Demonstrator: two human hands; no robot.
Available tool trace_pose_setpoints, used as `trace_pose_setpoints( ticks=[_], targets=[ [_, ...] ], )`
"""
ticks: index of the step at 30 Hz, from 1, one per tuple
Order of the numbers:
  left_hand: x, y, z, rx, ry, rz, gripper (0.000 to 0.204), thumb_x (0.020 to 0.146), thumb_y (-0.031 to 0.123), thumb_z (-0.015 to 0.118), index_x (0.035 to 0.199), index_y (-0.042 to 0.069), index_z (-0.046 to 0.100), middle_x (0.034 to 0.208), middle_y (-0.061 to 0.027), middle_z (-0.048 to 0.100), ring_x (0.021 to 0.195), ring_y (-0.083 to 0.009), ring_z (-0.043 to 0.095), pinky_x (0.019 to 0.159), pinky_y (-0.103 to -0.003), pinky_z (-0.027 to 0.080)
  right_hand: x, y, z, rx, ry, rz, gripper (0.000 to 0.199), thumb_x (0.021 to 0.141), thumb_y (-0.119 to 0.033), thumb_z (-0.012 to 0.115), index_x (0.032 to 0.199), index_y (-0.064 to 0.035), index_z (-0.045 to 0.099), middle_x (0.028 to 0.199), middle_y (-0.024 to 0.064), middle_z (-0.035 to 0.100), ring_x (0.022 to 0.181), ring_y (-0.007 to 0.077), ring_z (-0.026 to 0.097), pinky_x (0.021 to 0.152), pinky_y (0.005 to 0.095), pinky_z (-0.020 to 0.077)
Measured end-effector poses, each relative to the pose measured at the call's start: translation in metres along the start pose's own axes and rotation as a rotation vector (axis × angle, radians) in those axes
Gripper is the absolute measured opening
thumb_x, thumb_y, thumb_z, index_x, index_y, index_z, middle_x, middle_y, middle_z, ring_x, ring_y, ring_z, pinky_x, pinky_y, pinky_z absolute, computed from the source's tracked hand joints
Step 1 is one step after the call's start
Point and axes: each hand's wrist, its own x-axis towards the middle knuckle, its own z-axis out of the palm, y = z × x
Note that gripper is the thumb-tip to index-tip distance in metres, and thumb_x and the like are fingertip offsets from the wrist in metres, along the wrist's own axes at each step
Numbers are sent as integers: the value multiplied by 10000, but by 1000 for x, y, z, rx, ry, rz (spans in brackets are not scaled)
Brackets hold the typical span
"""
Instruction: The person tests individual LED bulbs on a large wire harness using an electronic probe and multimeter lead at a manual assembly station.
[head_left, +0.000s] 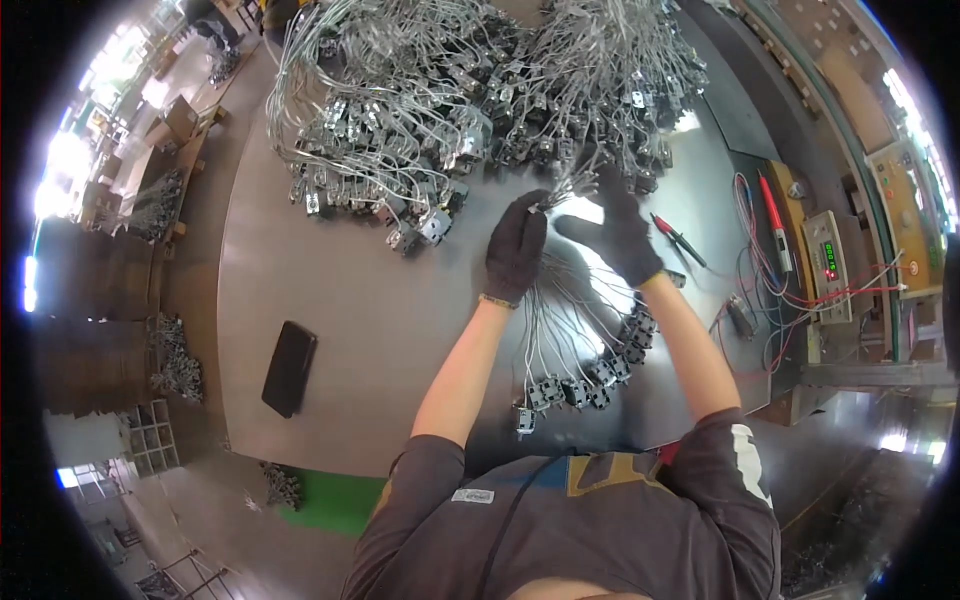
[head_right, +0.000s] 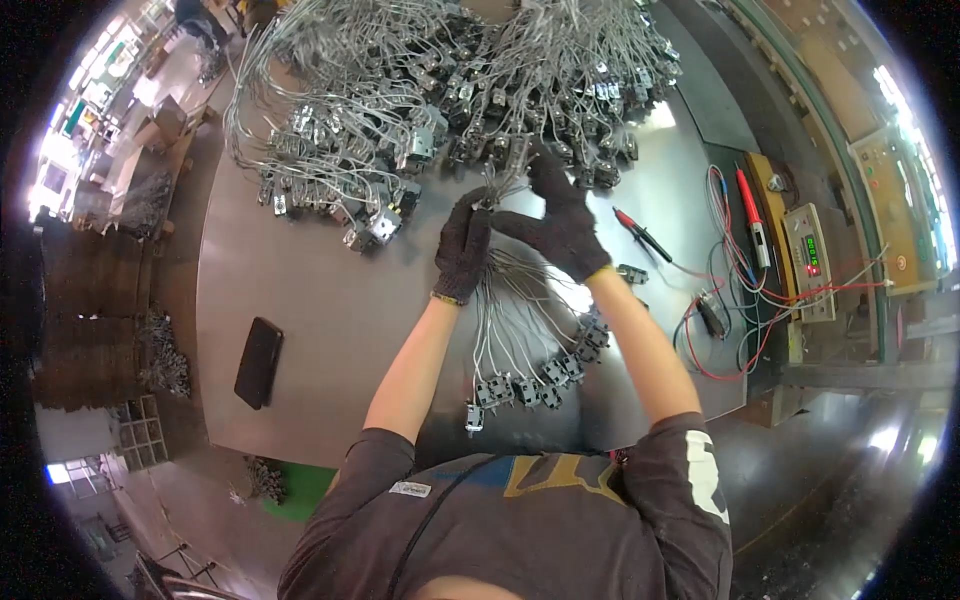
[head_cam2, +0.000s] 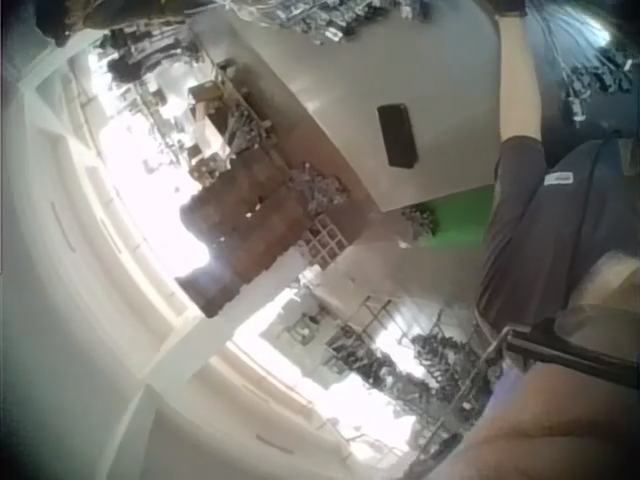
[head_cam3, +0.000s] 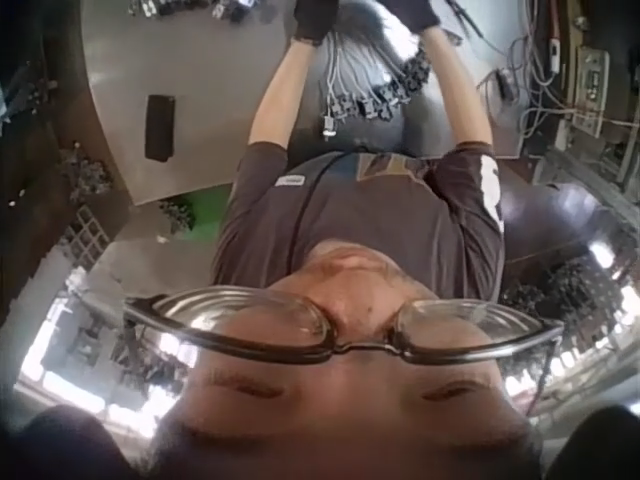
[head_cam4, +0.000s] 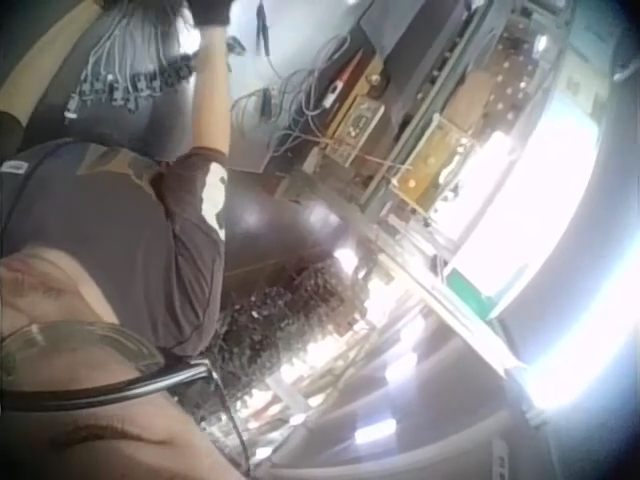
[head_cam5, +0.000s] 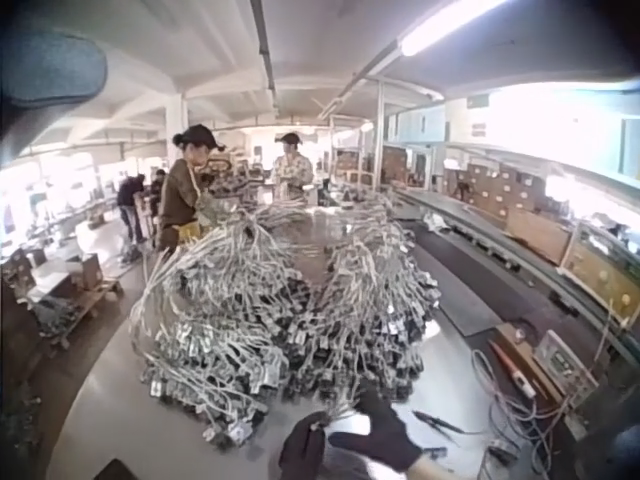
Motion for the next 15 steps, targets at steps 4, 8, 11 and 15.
trace_pose_setpoints(
  ticks=[4,8,11,15],
  targets=[
    [-8,2,-5,-10,-30,-138,355,1097,229,539,1363,9,621,1114,-54,693,1050,-128,598,952,-301,485,31,-19,35,128,-79,15,358,911,-338,818,1183,-112,766,1157,106,775,1071,266,746,921,376,568],
    [-3,12,-10,-186,-74,-59,402,1092,288,583,1359,-10,623,1174,-50,694,1064,-134,603,967,-301,487,29,-18,33,-303,-175,-98,288,1029,-334,646,1111,-74,738,1055,118,739,937,275,727,844,364,567],
    [1,16,-15,-225,-137,-57,399,1094,310,588,1318,-17,636,1113,-27,683,1023,-115,590,943,-292,492,28,-22,24,-217,-142,-374,264,1025,-307,598,1035,-66,706,1021,134,712,889,348,688,800,420,552],
    [3,12,-17,-397,-238,-251,370,1098,307,582,1269,-13,652,1032,0,657,946,-84,557,869,-269,490,30,-32,16,-292,6,-467,262,1004,-356,666,1049,-111,748,1000,142,745,892,337,729,775,424,574]
  ],
)
